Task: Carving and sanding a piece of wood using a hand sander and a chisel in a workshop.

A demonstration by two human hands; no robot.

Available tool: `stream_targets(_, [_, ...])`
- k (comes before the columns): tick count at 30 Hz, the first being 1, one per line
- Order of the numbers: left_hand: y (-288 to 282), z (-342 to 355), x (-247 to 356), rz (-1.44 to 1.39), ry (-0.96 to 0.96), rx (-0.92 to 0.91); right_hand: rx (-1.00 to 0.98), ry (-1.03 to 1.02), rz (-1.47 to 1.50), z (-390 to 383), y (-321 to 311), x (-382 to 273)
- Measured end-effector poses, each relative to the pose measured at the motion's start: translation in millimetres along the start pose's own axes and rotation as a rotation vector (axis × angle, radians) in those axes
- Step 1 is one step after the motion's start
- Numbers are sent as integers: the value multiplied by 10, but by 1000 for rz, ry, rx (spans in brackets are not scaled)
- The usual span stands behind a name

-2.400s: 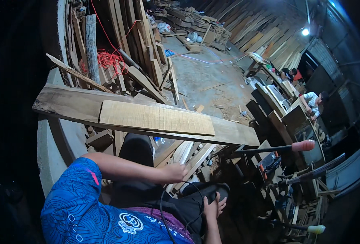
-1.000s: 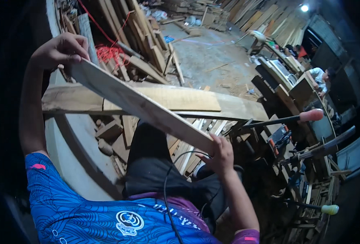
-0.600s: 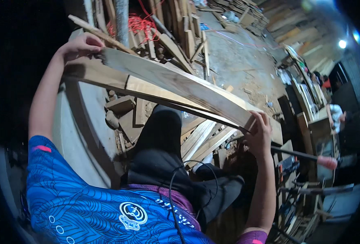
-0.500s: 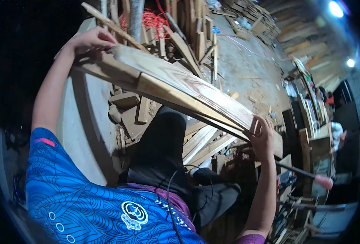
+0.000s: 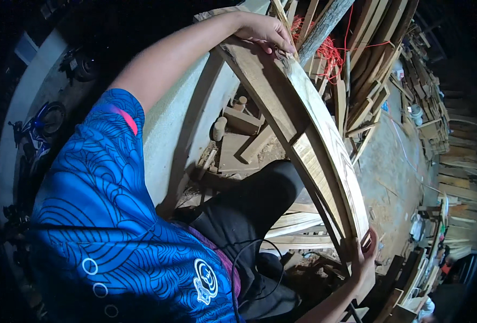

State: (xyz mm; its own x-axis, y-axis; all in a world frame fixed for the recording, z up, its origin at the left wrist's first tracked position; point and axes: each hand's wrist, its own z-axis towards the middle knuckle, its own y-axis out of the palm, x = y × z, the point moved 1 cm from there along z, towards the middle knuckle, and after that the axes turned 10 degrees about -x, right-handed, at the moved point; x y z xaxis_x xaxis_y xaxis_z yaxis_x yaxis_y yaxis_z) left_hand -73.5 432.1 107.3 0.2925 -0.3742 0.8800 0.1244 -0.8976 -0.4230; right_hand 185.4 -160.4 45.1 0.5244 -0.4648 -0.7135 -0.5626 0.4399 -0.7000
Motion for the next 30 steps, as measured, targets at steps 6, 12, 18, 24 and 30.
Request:
stream_targets(6, [0, 191, 44, 456, 54, -153, 82, -53, -179, -41, 59, 39])
stream_targets(12, [-115, -85, 148, 418, -287, -198, 120, -108, -344, 152, 148, -63])
stream_targets(18, [-313, 145, -347, 201, -252, -220, 148, -14, -611, 16, 122, -23])
stream_targets(24, [-232, 115, -197, 244, -336, -179, 169, -9, -635, -79, 112, -76])
stream_targets(30, [-279, 270, -186, 362, -348, -148, 166, -29, -629, -57, 50, -9])
